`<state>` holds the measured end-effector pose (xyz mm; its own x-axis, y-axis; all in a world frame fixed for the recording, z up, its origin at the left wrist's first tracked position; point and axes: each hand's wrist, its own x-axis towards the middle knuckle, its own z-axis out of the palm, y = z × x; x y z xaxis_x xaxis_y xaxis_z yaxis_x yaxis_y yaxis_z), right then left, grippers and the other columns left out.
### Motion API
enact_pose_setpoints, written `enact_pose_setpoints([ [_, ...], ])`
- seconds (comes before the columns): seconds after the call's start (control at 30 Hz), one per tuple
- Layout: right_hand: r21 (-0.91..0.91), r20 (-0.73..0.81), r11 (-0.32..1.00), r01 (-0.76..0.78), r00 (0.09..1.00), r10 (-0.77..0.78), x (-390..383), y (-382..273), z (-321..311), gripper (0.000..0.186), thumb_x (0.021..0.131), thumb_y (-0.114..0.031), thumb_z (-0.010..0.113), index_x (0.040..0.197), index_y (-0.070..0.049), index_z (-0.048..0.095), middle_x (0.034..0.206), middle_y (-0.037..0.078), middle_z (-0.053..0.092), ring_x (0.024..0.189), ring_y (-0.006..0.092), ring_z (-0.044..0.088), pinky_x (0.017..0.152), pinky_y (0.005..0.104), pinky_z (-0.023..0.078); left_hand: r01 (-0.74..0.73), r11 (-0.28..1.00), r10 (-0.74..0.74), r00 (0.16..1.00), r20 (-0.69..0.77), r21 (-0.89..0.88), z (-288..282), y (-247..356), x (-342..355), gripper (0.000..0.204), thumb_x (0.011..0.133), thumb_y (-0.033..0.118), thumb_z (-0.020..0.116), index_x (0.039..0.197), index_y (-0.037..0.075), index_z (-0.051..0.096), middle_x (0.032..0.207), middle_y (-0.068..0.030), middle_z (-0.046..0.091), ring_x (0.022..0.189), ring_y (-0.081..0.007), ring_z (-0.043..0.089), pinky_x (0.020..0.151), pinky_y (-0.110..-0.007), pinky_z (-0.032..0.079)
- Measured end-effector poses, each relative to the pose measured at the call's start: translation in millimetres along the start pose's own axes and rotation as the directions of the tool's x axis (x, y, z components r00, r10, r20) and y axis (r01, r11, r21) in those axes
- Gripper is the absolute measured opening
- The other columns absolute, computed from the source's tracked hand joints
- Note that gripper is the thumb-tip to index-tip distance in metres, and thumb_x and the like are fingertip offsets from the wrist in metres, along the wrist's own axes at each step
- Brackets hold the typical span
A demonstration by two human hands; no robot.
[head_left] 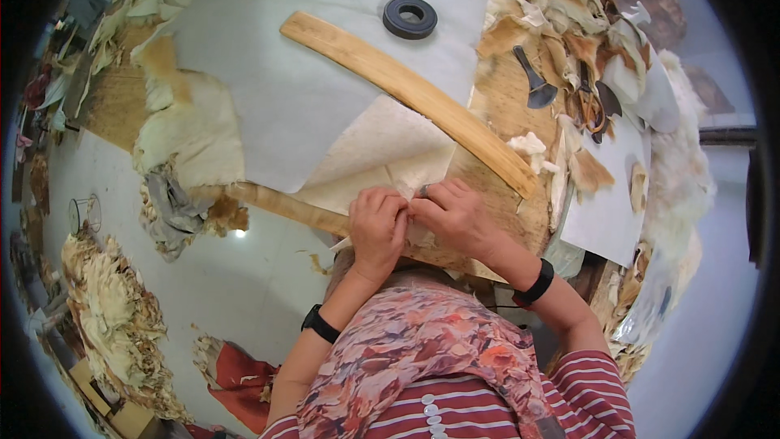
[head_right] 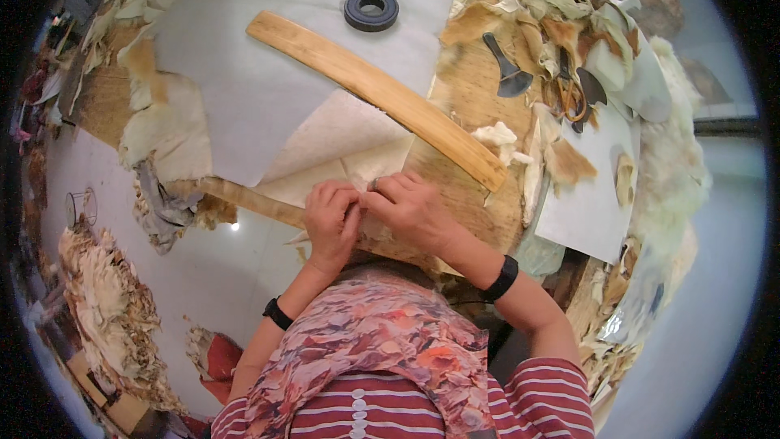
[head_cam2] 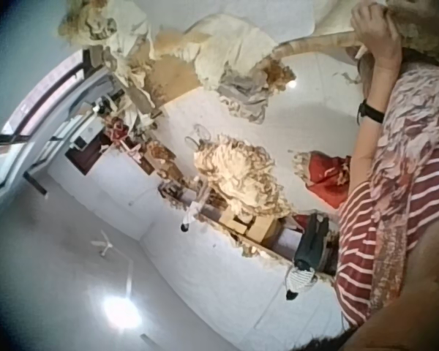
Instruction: Marking, pinning, hand-sewing, and cutting leather and fur pieces in a workshop.
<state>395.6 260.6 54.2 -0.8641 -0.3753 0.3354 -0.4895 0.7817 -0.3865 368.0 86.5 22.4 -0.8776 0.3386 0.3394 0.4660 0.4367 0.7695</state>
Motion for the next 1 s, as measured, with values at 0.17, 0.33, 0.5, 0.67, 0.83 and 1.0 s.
enact_pose_setpoints([
  [0.17,0.084,-0.012,0.995,-0.06,0.998,0.061,-1,2,6,0.014,0.079,-0.014,0.065,0.092,-0.009,0.062,0.087,0.007,0.058,0.082,0.0262,0.059,0.072,0.0375,0.047,0.001,1.0,-0.001,1.0,0.004,0.01,0,1,0,0.015,0.074,0.005,0.07,0.088,0.008,0.064,0.095,-0.0068,0.063,0.095,-0.0291,0.058,0.081,-0.04,0.042],
  [0.33,0.127,0.004,0.989,-0.069,0.998,0.069,3,2,0,0.016,0.077,-0.011,0.067,0.092,-0.008,0.061,0.087,0.009,0.057,0.081,0.0282,0.058,0.071,0.0376,0.047,0.0,0.999,-0.001,1.0,0.01,0.032,1,2,1,0.014,0.075,0.005,0.07,0.088,0.008,0.065,0.095,-0.0065,0.063,0.095,-0.0295,0.057,0.081,-0.04,0.042],
  [0.5,0.172,-0.37,0.982,-0.076,0.919,0.136,33,-17,-25,0.011,0.089,-0.012,0.066,0.096,-0.007,0.06,0.083,0.005,0.06,0.076,0.0214,0.059,0.065,0.0337,0.047,-0.029,0.997,0.029,1.0,0.002,0.069,2,1,0,0.013,0.075,0.008,0.071,0.086,0.008,0.064,0.095,-0.0057,0.063,0.095,-0.029,0.057,0.081,-0.041,0.042],
  [0.67,0.918,0.348,-0.035,-0.394,0.761,0.548,33,-6,-23,0.009,0.099,-0.014,0.059,0.102,-0.006,0.057,0.08,-0.002,0.058,0.065,0.0064,0.054,0.054,0.0231,0.041,-0.045,0.997,0.045,0.999,-0.003,0.061,2,-1,1,0.011,0.076,0.009,0.071,0.084,0.009,0.063,0.094,-0.0048,0.061,0.095,-0.0283,0.057,0.08,-0.041,0.042],
  [0.83,0.865,0.422,-0.43,-0.258,0.838,0.346,31,-1,-29,0.01,0.097,-0.012,0.06,0.102,-0.005,0.057,0.076,-0.004,0.054,0.059,0.0023,0.049,0.052,0.0185,0.037,-0.033,0.998,0.031,0.999,0.03,0.059,-1,1,0,0.015,0.075,0.006,0.071,0.089,0.009,0.065,0.096,-0.0055,0.063,0.095,-0.0288,0.057,0.079,-0.041,0.042],
  [1.0,0.749,0.086,0.619,-0.238,0.96,0.266,41,1,-10,0.005,0.097,-0.011,0.06,0.1,-0.006,0.06,0.076,-0.005,0.052,0.06,0.0008,0.042,0.054,0.0184,0.036,-0.031,0.999,0.03,0.999,0.022,0.044,-2,2,1,0.017,0.075,0.007,0.072,0.091,0.01,0.067,0.096,-0.0041,0.063,0.096,-0.0285,0.058,0.08,-0.041,0.042],
])
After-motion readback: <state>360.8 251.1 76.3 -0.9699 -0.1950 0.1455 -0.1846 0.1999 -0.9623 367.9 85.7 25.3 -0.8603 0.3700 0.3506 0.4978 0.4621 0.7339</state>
